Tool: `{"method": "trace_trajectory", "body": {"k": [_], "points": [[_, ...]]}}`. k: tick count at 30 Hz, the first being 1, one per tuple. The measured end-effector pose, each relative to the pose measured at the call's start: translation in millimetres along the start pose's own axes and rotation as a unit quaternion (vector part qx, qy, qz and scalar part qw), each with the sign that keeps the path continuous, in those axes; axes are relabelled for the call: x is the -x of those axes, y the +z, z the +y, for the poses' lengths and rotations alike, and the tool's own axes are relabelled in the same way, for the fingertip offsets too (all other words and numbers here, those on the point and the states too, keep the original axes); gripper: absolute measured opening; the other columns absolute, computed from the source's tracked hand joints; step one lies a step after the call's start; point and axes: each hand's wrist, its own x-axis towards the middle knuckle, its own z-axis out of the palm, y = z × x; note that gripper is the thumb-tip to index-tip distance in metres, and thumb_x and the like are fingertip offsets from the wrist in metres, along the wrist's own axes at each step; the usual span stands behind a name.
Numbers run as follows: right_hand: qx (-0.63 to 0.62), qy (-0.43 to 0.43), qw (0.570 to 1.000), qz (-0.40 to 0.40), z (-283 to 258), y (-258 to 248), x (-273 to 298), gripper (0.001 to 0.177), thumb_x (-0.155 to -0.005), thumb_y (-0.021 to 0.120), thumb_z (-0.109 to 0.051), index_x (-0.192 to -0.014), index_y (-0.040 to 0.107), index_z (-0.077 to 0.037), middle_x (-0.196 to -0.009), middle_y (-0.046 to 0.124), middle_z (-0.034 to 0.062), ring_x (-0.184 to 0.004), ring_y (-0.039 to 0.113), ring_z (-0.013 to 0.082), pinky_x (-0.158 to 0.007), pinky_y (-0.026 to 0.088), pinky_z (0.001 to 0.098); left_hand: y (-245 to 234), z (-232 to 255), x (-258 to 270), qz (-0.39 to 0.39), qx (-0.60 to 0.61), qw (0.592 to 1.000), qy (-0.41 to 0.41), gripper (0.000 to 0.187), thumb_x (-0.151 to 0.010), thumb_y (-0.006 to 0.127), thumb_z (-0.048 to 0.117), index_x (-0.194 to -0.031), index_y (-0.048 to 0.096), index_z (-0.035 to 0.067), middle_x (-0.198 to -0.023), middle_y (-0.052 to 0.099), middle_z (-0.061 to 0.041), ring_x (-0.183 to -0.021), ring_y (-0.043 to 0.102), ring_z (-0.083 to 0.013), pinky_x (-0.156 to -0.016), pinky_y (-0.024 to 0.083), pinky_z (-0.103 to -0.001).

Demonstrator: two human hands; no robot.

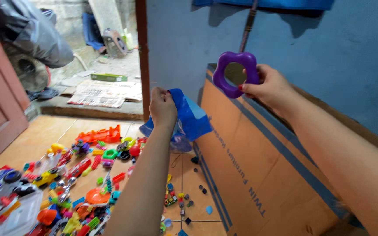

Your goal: The person sits on a tiled floor and picks up various scattered toys, including plastic vehicles, building blocks, and a small container, placing them into a large cardboard box. The person also folds a smaller cardboard box before adding it to the larger one.

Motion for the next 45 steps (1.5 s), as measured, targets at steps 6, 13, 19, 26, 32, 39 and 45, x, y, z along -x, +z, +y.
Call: {"method": "trace_trajectory", "body": {"k": [6, 13, 19, 26, 32, 39, 45], "points": [[0.125, -0.001, 0.984, 0.129, 13.5, -86.2, 34.2, 0.045, -0.089, 0.077, -0.010, -0.129, 0.059, 0.003, -0.105, 0.067, 0.0122, -0.084, 0.068, 0.0183, -0.073, 0.058, 0.0311, 41.5, 41.0, 45.4, 0.002, 0.370, 0.909, -0.191, 0.008, -0.101, 0.057, 0.010, -0.108, 0.055, 0.009, -0.087, 0.062, -0.006, -0.076, 0.059, -0.0154, -0.063, 0.049, -0.031], [0.210, 0.060, 0.952, 0.217, 80.6, -135.4, 38.7, 0.057, -0.085, 0.079, -0.020, -0.132, 0.058, 0.004, -0.106, 0.069, 0.0094, -0.083, 0.072, 0.0223, -0.069, 0.062, 0.0365, 38.5, 55.9, 66.5, -0.071, 0.441, 0.856, -0.262, 0.006, -0.103, 0.051, 0.013, -0.108, 0.047, 0.012, -0.087, 0.063, -0.004, -0.071, 0.064, -0.0117, -0.059, 0.055, -0.029], [0.458, -0.088, 0.862, 0.199, 83.6, -126.1, 41.3, 0.070, -0.091, 0.080, -0.040, -0.143, 0.054, 0.000, -0.134, 0.052, 0.0263, -0.118, 0.058, 0.0382, -0.094, 0.050, 0.0508, 47.1, 52.9, 68.9, -0.117, 0.448, 0.860, -0.217, 0.004, -0.106, 0.052, 0.011, -0.109, 0.049, 0.012, -0.085, 0.063, -0.005, -0.071, 0.063, -0.0120, -0.058, 0.055, -0.028], [0.461, -0.100, 0.881, 0.031, 28.8, -36.0, 54.0, 0.080, -0.081, 0.086, -0.042, -0.146, 0.048, -0.016, -0.138, 0.052, 0.0152, -0.104, 0.061, 0.0264, -0.086, 0.052, 0.0404, 62.8, 93.5, 83.7, -0.232, 0.459, 0.833, -0.203, 0.003, -0.104, 0.050, 0.012, -0.106, 0.049, 0.012, -0.082, 0.066, -0.005, -0.068, 0.065, -0.0121, -0.055, 0.055, -0.028], [0.193, -0.123, 0.971, -0.072, 24.0, -14.8, 61.8, 0.085, -0.084, 0.080, -0.013, -0.153, 0.031, -0.013, -0.119, 0.068, 0.0088, -0.101, 0.068, 0.0129, -0.084, 0.057, 0.0301, 74.2, 114.4, 101.3, -0.336, 0.510, 0.785, -0.104, 0.009, -0.108, 0.057, 0.011, -0.116, 0.056, 0.008, -0.089, 0.066, -0.004, -0.080, 0.061, -0.0090, -0.069, 0.051, -0.025], [0.091, -0.035, 0.995, 0.035, 56.6, -54.1, 46.3, 0.024, -0.094, 0.060, 0.010, -0.114, 0.058, -0.004, -0.102, 0.069, 0.0087, -0.091, 0.069, 0.0189, -0.077, 0.059, 0.0336, 71.8, 121.6, 98.5, -0.335, 0.476, 0.806, -0.104, 0.012, -0.103, 0.059, 0.016, -0.112, 0.062, 0.009, -0.112, 0.074, -0.008, -0.104, 0.070, -0.0139, -0.087, 0.057, -0.029], [-0.095, -0.070, 0.974, 0.194, 64.6, -84.3, 35.7, 0.022, -0.096, 0.052, 0.012, -0.103, 0.050, -0.008, -0.106, 0.066, 0.0080, -0.097, 0.072, 0.0188, -0.088, 0.062, 0.0390, 59.7, 121.1, 85.7, -0.270, 0.445, 0.849, -0.093, 0.011, -0.102, 0.059, 0.018, -0.110, 0.062, 0.011, -0.116, 0.072, -0.004, -0.108, 0.070, -0.0137, -0.092, 0.059, -0.033]]}}
